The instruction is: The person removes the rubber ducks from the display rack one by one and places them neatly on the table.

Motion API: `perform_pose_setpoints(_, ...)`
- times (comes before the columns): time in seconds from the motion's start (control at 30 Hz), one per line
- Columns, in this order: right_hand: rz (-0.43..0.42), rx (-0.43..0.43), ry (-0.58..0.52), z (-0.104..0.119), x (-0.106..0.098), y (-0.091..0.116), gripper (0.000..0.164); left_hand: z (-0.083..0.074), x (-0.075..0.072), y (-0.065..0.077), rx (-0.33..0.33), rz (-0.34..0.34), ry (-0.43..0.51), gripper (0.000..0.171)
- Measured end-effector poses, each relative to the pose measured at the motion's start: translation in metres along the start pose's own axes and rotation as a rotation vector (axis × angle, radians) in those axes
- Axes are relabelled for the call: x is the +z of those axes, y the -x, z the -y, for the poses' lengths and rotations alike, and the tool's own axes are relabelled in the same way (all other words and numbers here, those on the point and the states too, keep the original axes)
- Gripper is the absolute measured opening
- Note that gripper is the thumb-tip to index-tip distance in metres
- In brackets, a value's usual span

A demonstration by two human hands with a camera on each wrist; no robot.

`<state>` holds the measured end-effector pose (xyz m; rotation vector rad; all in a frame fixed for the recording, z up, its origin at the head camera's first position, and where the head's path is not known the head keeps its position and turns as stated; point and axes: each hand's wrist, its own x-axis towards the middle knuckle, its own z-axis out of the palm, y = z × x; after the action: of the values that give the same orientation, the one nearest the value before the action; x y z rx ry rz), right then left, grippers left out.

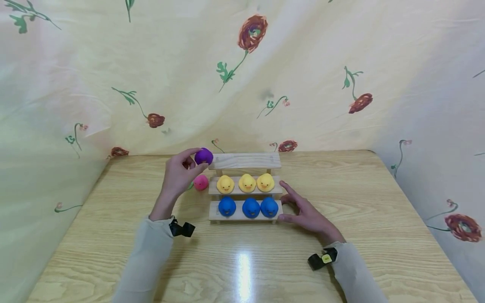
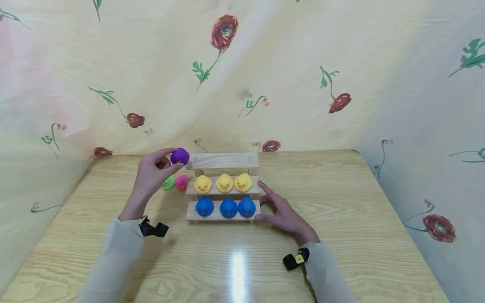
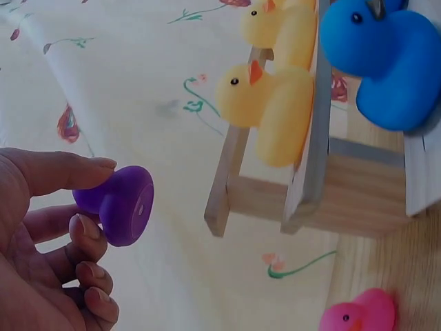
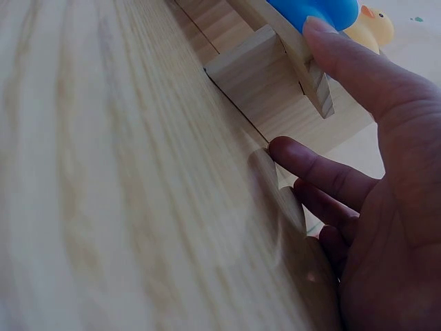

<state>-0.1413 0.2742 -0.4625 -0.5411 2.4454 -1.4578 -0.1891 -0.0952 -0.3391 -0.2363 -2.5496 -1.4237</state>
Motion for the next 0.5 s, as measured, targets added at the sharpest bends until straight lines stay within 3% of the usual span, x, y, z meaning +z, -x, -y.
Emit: perform_pose_setpoints(0.5,-0.002,0.004,0.009,0.000,0.001,0.000,0.096,0.035,-0.025,0.008,-0.047,-0.062,-0.010,0.038)
